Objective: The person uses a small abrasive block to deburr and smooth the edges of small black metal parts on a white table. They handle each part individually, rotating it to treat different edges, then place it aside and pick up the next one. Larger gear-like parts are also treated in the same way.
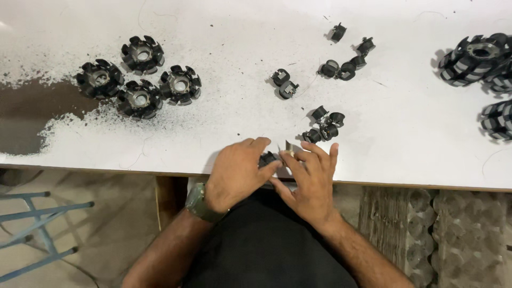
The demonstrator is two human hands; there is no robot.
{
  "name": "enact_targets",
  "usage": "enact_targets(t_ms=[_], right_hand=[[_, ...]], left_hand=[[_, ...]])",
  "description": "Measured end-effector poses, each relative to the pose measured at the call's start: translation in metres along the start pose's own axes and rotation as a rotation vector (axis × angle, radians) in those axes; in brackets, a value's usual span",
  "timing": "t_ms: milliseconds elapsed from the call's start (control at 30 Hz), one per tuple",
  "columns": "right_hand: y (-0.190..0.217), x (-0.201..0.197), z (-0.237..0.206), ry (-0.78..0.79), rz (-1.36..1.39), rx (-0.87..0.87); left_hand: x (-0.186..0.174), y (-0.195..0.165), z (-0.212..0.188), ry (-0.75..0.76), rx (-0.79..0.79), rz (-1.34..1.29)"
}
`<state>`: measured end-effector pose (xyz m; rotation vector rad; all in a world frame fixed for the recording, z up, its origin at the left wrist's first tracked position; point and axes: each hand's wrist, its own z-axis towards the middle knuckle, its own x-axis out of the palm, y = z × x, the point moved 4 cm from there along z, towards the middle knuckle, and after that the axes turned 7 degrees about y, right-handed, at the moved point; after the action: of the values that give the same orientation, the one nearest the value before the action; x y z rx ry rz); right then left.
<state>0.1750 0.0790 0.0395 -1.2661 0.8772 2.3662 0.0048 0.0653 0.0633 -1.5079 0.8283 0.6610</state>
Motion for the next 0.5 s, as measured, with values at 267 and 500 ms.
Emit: enact_targets(t_ms=[267,500], right_hand=[[-0.003,0.004,0.0,-0.026,0.01,0.04],[-0.004,0.004,0.002,-0.049,0.027,0.046]], left_hand=[[-0.012,-0.003,-0.029,0.067,0.099,-0.08],[0.004,-0.001,-0.028,-0.177,0.39,0.136]])
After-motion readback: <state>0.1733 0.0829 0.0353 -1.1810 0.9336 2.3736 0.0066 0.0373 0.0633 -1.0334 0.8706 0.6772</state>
